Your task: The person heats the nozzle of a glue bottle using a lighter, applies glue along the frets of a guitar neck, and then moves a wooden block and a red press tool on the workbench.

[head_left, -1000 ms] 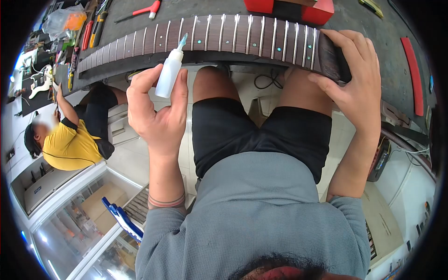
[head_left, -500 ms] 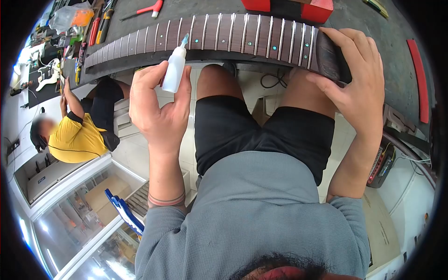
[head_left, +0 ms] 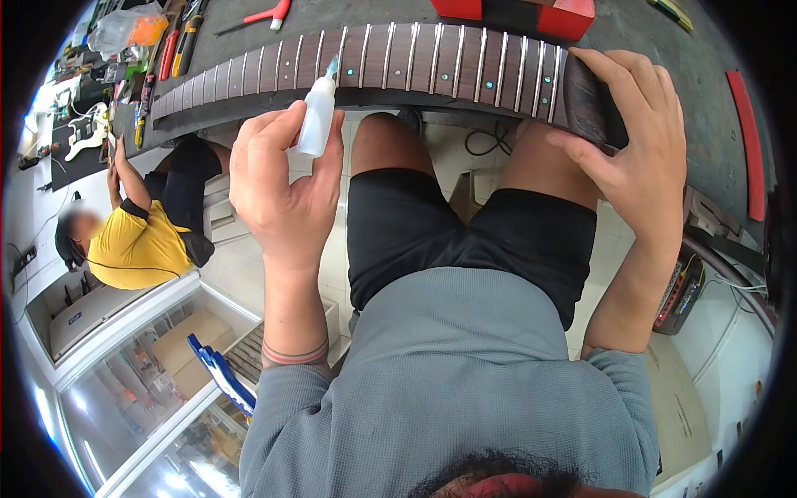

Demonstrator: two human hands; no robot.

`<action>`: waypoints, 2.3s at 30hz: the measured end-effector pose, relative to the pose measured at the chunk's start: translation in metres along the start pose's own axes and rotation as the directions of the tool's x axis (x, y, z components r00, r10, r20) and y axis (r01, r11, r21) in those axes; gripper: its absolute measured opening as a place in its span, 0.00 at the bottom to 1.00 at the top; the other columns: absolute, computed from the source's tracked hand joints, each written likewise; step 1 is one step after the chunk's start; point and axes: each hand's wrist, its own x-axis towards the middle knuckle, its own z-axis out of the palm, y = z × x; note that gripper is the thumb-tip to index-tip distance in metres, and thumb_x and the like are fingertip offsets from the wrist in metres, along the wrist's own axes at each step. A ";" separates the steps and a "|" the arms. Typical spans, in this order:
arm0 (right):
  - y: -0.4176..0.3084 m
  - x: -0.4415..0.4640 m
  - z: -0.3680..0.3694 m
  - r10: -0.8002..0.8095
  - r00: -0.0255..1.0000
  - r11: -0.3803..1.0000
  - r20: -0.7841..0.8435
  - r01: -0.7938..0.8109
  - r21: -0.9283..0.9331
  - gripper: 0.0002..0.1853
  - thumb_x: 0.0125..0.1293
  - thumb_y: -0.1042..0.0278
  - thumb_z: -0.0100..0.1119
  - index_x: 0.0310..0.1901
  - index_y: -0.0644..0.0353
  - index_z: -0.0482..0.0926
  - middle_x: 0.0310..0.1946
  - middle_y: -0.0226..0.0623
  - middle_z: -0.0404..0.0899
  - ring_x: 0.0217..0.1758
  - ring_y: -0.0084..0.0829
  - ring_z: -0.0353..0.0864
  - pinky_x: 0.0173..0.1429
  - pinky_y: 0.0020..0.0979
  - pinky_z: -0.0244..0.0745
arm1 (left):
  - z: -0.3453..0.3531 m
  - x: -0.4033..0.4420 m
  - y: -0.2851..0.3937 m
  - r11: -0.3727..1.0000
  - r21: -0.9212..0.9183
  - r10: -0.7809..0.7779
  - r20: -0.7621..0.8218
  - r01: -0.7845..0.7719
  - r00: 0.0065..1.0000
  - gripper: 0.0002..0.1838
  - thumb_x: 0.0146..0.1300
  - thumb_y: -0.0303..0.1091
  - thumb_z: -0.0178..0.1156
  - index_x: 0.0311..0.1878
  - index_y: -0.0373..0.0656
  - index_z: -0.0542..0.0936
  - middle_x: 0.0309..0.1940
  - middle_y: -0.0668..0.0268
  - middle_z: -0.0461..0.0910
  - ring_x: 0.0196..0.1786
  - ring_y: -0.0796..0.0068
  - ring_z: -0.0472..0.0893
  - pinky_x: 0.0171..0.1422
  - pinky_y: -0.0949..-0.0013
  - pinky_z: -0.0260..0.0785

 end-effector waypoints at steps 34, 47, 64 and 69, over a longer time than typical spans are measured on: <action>-0.009 0.007 -0.004 0.019 1.000 0.999 0.016 -0.020 0.051 0.39 0.54 0.47 0.83 0.67 0.56 0.87 0.59 0.39 0.84 0.63 0.50 0.82 0.70 0.49 0.76 | -0.031 -0.025 -0.026 0.940 -0.271 -0.238 -0.083 0.208 0.968 0.21 0.75 0.21 0.79 0.64 0.31 0.81 0.55 0.57 0.86 0.54 0.74 0.87 0.61 0.71 0.80; -0.013 0.009 -0.004 0.088 0.993 0.995 0.085 -0.091 0.035 0.46 0.50 0.45 0.86 0.70 0.60 0.86 0.61 0.44 0.83 0.67 0.51 0.81 0.76 0.50 0.75 | -0.020 -0.044 -0.073 0.571 -0.660 -0.650 0.000 0.488 0.760 0.19 0.79 0.25 0.77 0.66 0.34 0.80 0.55 0.59 0.86 0.54 0.74 0.88 0.62 0.69 0.82; -0.045 -0.019 -0.022 0.162 0.967 0.965 -0.195 -0.114 0.235 0.36 0.66 0.69 0.80 0.75 0.62 0.79 0.63 0.48 0.80 0.65 0.48 0.82 0.74 0.47 0.78 | 0.004 -0.062 -0.008 -0.308 -0.867 -0.383 0.490 0.391 0.783 0.20 0.88 0.39 0.68 0.74 0.49 0.73 0.62 0.59 0.80 0.44 0.72 0.80 0.47 0.63 0.73; -0.116 -0.036 -0.030 0.165 0.982 0.789 0.089 -0.186 0.586 0.29 0.69 0.69 0.82 0.71 0.59 0.85 0.60 0.41 0.81 0.57 0.40 0.85 0.66 0.41 0.82 | 0.014 -0.048 0.061 -0.553 -0.626 -0.068 0.691 0.549 0.719 0.20 0.89 0.36 0.66 0.75 0.46 0.74 0.63 0.56 0.85 0.51 0.70 0.87 0.53 0.65 0.82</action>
